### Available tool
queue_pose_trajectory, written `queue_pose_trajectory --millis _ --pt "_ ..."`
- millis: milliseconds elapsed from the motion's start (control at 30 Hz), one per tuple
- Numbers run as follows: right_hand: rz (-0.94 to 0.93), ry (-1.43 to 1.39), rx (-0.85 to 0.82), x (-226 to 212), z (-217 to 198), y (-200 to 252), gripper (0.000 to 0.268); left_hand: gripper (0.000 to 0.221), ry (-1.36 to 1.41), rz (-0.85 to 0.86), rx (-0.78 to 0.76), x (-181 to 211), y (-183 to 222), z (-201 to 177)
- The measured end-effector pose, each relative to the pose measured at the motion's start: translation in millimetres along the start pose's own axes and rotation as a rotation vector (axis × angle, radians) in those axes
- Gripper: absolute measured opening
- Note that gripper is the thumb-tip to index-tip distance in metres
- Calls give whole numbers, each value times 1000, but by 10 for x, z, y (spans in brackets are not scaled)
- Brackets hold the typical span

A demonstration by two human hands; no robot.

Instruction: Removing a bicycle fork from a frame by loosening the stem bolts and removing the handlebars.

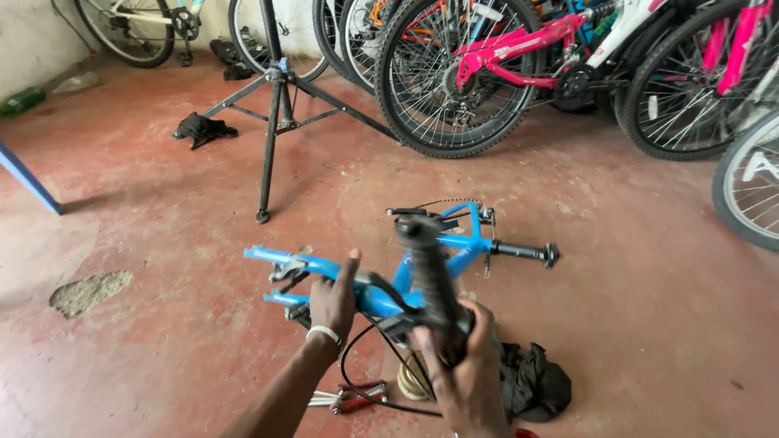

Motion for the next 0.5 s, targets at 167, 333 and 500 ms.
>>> queue_pose_trajectory --millis 167,333,500 --pt "530 -359 183 444 -83 199 43 63 -543 127 -526 417 74 383" --pt "897 -668 121 695 -37 422 22 52 -824 147 -531 122 266 506" --pt "824 -431 121 669 -266 431 33 46 -822 -12 -494 74 490 554"
Point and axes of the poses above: each hand's wrist, its own y-axis away from the middle knuckle, its own z-axis out of the palm, x = y × z, the point moved 7 cm from there along -y, towards the middle knuckle, and after that the axes turned 14 degrees about z, right-handed, at the moved point
